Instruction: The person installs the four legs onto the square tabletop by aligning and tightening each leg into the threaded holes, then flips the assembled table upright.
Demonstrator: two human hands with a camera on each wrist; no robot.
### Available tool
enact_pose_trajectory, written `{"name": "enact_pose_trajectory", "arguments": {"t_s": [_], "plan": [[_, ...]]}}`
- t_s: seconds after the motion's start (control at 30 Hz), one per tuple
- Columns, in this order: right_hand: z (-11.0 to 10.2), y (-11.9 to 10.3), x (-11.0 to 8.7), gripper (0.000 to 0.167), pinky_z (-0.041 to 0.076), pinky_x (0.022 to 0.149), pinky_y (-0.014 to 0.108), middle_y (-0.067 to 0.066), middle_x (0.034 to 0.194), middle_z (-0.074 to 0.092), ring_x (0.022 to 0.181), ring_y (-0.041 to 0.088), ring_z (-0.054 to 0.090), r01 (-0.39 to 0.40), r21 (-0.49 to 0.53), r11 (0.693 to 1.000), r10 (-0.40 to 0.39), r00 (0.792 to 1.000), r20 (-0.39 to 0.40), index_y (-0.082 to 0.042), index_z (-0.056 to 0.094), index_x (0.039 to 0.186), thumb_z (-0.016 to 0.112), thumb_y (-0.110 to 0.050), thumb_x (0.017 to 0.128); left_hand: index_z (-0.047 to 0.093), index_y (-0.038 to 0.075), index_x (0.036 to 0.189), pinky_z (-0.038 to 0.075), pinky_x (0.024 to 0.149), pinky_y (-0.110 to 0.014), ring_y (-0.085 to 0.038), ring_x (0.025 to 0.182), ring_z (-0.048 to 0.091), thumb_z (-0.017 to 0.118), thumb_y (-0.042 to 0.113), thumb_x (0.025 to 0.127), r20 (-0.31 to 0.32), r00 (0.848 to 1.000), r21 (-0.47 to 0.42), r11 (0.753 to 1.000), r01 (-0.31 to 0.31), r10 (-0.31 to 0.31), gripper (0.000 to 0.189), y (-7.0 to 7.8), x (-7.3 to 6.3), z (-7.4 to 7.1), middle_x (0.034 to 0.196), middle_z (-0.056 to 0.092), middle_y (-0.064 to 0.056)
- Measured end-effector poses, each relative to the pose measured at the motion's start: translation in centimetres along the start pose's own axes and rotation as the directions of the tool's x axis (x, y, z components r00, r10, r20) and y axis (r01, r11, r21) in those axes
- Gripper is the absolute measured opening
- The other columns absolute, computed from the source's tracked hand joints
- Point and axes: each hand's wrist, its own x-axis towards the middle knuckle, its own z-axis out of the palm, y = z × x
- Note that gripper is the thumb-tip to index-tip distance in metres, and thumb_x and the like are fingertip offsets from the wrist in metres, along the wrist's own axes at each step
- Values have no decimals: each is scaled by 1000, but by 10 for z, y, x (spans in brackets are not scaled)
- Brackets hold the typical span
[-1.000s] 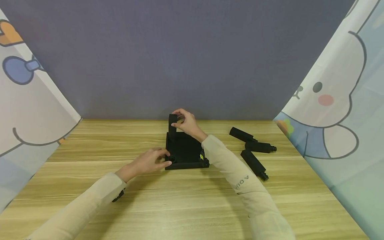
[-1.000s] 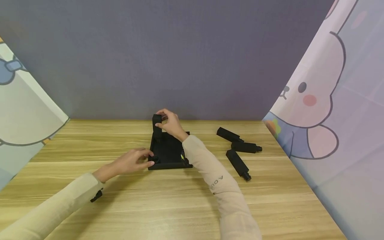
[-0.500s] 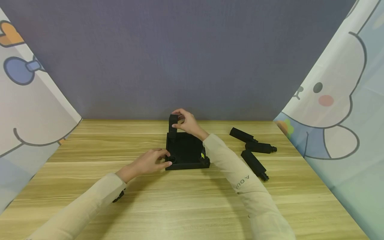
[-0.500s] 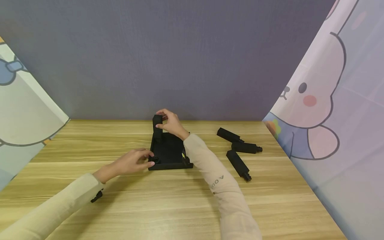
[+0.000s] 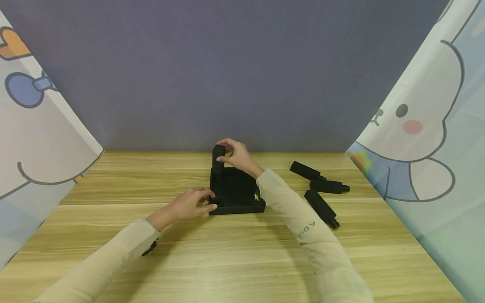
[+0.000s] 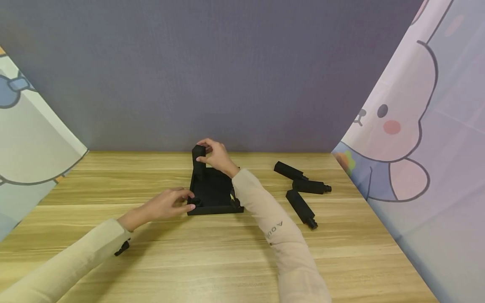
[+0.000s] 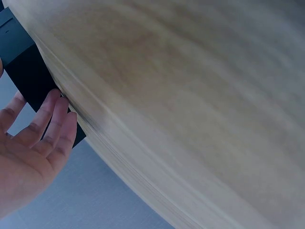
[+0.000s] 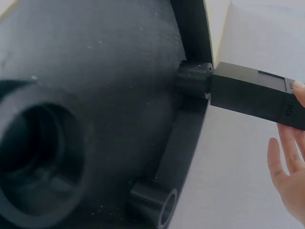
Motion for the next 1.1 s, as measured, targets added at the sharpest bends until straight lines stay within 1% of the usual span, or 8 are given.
{"name": "enact_pose_trajectory", "arguments": {"t_s": [0.13,0.23,0.37,0.53,0.67,0.8,0.93,1.1], "plan": [[4,1,-2,46,50,77,28,5,119,57,96,20,59,-7,-22,1000,6,999,-33,-13,55,121,72,-23,79,61,13,110,52,74,-34,-18,90,61,56,43,89,0,1000,-7,1000,-1,1,37,0,0,1,108,63,-6],[5,2,-3,47,50,79,30,5,121,57,97,21,59,-1,-15,1000,0,999,-32,-13,54,122,72,-22,79,61,13,110,52,75,-34,-19,90,61,56,43,89,0,1000,-9,1000,-2,2,37,0,0,1,108,63,-7],[2,4,-2,53,49,82,33,6,126,54,101,24,57,17,3,1000,-17,1000,10,-12,51,126,73,-21,78,61,12,109,52,75,-35,-20,90,62,56,42,89,1,1000,-13,1000,-3,3,37,0,0,1,108,63,-7],[-4,5,0,57,49,84,34,6,132,50,109,23,54,36,11,999,-37,996,86,-14,47,130,72,-17,79,61,12,110,52,76,-35,-19,91,62,57,42,89,1,1000,-13,1000,-1,1,37,0,0,1,108,63,-7],[-8,4,4,56,49,86,34,7,135,48,115,24,51,49,29,998,-52,990,134,-14,47,132,70,-13,81,61,12,110,52,76,-35,-20,92,62,56,42,89,3,1000,-15,1000,-3,3,37,0,0,1,109,63,-7],[-10,3,5,53,49,86,33,8,134,48,114,25,52,41,49,998,-48,987,151,-14,48,131,69,-12,82,60,12,110,52,76,-36,-21,93,62,56,42,89,10,1000,-20,1000,0,0,37,0,0,0,110,62,-8],[-7,3,4,51,50,84,31,7,131,49,110,23,54,28,46,999,-34,990,135,-13,50,128,69,-13,81,60,12,110,52,76,-35,-21,93,61,56,42,89,11,1000,-21,1000,3,-3,37,0,0,0,109,62,-7],[-2,4,1,52,49,82,31,6,127,51,106,22,55,28,36,999,-31,997,70,-9,50,126,71,-17,80,60,12,111,52,76,-36,-21,93,61,56,42,89,10,1000,-23,1000,4,-3,37,0,0,0,109,62,-7]]}}
